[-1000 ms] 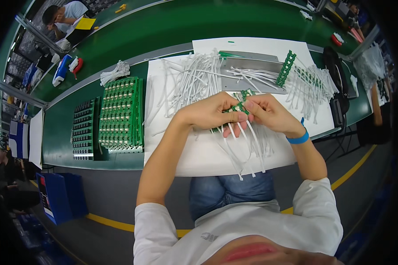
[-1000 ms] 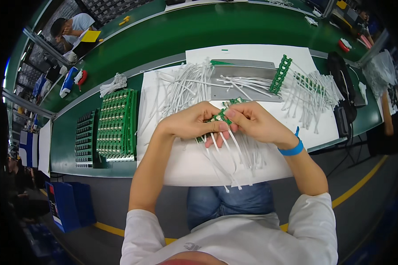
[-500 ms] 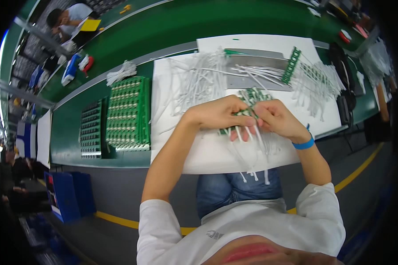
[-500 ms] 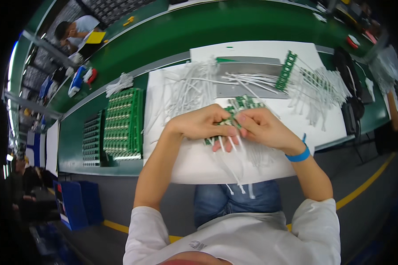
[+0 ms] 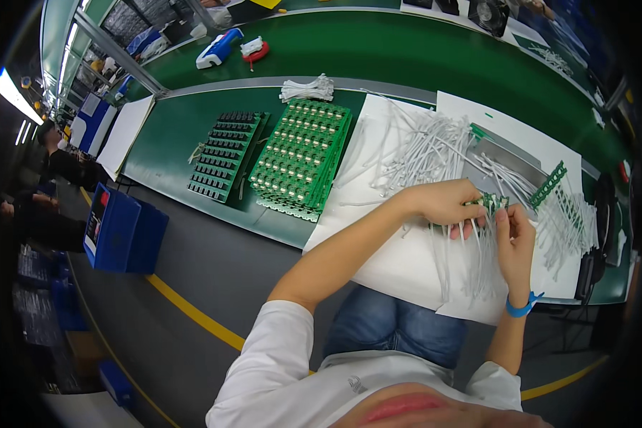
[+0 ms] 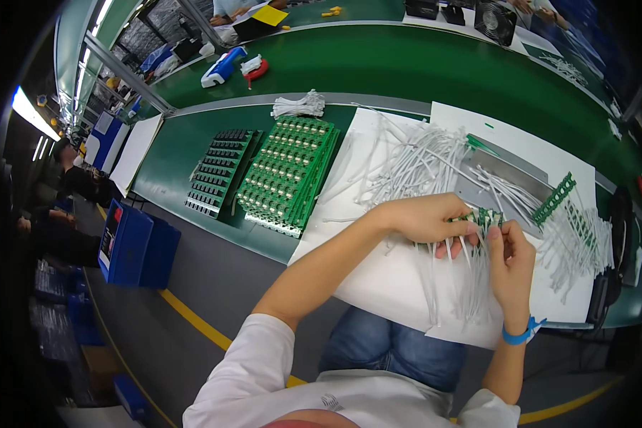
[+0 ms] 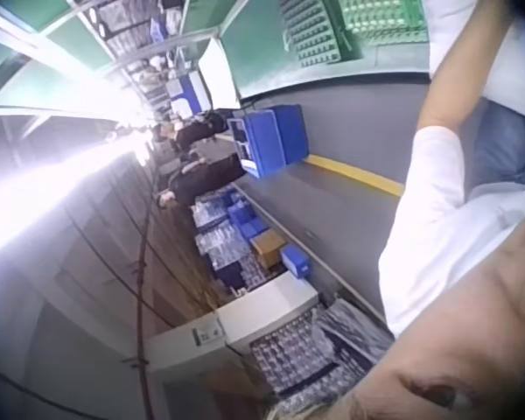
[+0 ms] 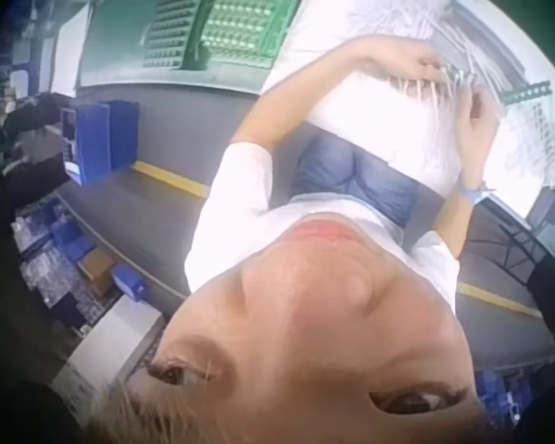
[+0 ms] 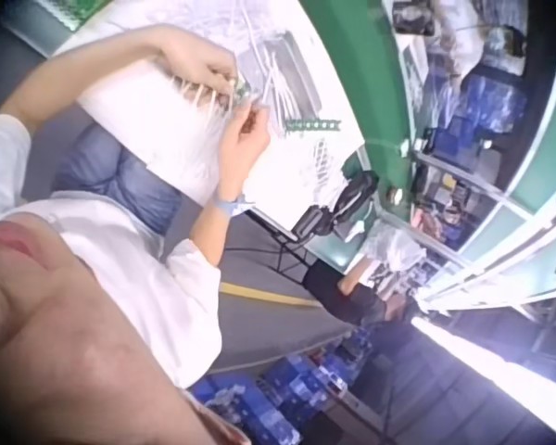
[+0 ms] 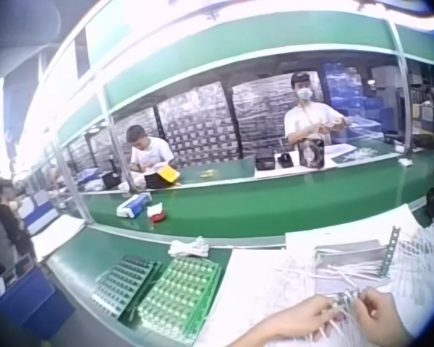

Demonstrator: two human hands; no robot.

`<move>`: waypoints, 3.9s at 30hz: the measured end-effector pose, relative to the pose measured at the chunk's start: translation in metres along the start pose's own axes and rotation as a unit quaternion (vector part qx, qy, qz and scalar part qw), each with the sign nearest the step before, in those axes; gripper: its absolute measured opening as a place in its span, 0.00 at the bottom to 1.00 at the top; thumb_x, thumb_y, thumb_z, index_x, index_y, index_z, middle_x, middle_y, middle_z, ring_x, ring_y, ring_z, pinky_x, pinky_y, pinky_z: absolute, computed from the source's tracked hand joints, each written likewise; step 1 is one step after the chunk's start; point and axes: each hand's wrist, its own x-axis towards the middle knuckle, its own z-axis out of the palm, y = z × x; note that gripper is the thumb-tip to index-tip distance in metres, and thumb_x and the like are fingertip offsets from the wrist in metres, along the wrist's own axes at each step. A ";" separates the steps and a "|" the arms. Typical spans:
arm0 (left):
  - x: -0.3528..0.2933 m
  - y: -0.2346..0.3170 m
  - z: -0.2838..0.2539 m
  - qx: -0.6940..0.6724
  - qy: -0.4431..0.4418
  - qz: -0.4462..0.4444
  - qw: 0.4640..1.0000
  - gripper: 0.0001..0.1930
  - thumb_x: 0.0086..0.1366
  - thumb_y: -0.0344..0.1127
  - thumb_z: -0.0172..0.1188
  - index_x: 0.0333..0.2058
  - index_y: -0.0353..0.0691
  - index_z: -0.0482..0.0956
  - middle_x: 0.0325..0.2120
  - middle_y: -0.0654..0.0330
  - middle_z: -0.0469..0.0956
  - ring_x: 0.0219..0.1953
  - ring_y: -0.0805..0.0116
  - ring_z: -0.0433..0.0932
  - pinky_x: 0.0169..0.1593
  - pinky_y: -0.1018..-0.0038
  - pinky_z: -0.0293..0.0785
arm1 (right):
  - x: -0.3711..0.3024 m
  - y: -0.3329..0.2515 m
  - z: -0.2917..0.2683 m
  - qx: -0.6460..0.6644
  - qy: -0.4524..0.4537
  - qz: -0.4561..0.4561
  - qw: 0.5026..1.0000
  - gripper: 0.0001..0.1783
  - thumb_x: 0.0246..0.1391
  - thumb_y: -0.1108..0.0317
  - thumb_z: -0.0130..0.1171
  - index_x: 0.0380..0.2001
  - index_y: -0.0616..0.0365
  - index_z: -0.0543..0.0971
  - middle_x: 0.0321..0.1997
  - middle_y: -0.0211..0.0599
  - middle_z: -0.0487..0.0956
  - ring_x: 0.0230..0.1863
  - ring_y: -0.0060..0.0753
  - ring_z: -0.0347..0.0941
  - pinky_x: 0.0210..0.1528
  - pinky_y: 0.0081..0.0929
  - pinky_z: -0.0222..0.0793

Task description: Sorting and assembling small PCB components with attached wires into bundles.

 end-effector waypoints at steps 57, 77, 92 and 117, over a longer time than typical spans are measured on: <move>-0.006 -0.003 -0.032 -0.376 -0.028 0.192 0.906 0.18 0.63 0.26 0.61 0.51 0.33 0.71 0.40 0.54 0.80 0.32 0.74 0.80 0.36 0.80 0.77 | -0.007 0.017 -0.011 -0.148 0.063 -0.027 0.987 0.09 0.57 0.72 0.59 0.26 0.65 0.73 0.17 0.32 0.67 0.18 0.20 0.58 0.21 0.24 0.53; 0.002 0.008 -0.017 -0.015 0.199 0.066 0.978 0.11 0.69 0.34 0.56 0.37 0.30 0.79 0.26 0.61 0.81 0.26 0.78 0.78 0.30 0.80 0.74 | 0.078 -0.013 0.008 -0.123 -0.020 -0.128 0.984 0.23 0.62 0.56 0.55 0.22 0.66 0.78 0.13 0.42 0.73 0.13 0.35 0.67 0.18 0.32 0.57; 0.001 0.012 -0.010 -0.130 0.075 0.087 0.985 0.13 0.71 0.37 0.55 0.38 0.30 0.79 0.23 0.61 0.78 0.19 0.79 0.72 0.26 0.81 0.69 | 0.062 -0.005 0.001 0.354 -0.188 0.051 0.915 0.32 0.66 0.43 0.46 0.17 0.57 0.73 0.14 0.20 0.65 0.17 0.13 0.59 0.19 0.17 0.51; 0.007 0.011 -0.002 -0.151 0.018 0.047 0.987 0.08 0.66 0.27 0.59 0.40 0.27 0.76 0.28 0.54 0.81 0.26 0.73 0.80 0.31 0.79 0.77 | 0.023 -0.007 -0.001 -0.034 0.050 -0.156 0.986 0.17 0.62 0.62 0.53 0.23 0.61 0.76 0.13 0.45 0.67 0.13 0.42 0.63 0.17 0.32 0.56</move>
